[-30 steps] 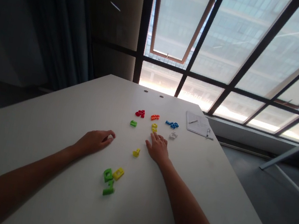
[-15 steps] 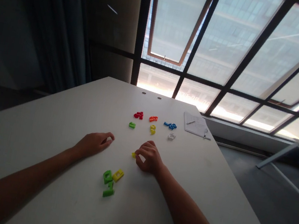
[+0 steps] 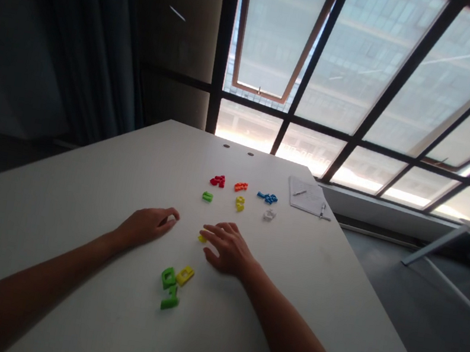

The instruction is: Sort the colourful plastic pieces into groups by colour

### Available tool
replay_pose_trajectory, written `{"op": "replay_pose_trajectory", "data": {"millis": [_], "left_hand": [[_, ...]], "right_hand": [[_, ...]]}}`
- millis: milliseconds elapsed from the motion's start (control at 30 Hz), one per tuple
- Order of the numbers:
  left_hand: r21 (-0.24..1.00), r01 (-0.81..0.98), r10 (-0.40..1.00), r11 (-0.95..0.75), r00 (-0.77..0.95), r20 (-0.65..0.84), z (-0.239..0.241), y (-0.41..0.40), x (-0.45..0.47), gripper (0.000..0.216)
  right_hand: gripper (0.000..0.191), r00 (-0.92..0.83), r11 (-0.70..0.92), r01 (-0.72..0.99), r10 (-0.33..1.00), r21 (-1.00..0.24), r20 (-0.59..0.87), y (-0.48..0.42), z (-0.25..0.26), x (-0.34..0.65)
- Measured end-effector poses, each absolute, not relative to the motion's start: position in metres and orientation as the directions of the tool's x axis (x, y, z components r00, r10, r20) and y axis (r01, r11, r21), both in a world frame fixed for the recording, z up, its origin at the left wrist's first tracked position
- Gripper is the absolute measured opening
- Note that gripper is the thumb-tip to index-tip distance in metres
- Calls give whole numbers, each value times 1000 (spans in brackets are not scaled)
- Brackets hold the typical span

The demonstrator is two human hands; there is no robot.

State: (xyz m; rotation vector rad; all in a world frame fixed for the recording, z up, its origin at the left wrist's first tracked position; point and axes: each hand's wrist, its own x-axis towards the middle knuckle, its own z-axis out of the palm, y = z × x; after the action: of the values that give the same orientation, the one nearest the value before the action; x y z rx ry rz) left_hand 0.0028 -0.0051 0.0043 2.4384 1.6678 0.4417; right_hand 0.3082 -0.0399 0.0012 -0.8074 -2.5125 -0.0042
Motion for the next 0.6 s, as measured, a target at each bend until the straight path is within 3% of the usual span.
{"op": "replay_pose_trajectory", "data": {"millis": [267,600], "left_hand": [[272,890,929,-366,334,158,5,-6,4,27],[282,882,925,-377,343,163,4,-5,3,25]], "right_hand": [[31,-645,747,642,649,-174,404,-27,-7,311],[27,-335,437,883,842,-171,424,-5,-17,341]]}}
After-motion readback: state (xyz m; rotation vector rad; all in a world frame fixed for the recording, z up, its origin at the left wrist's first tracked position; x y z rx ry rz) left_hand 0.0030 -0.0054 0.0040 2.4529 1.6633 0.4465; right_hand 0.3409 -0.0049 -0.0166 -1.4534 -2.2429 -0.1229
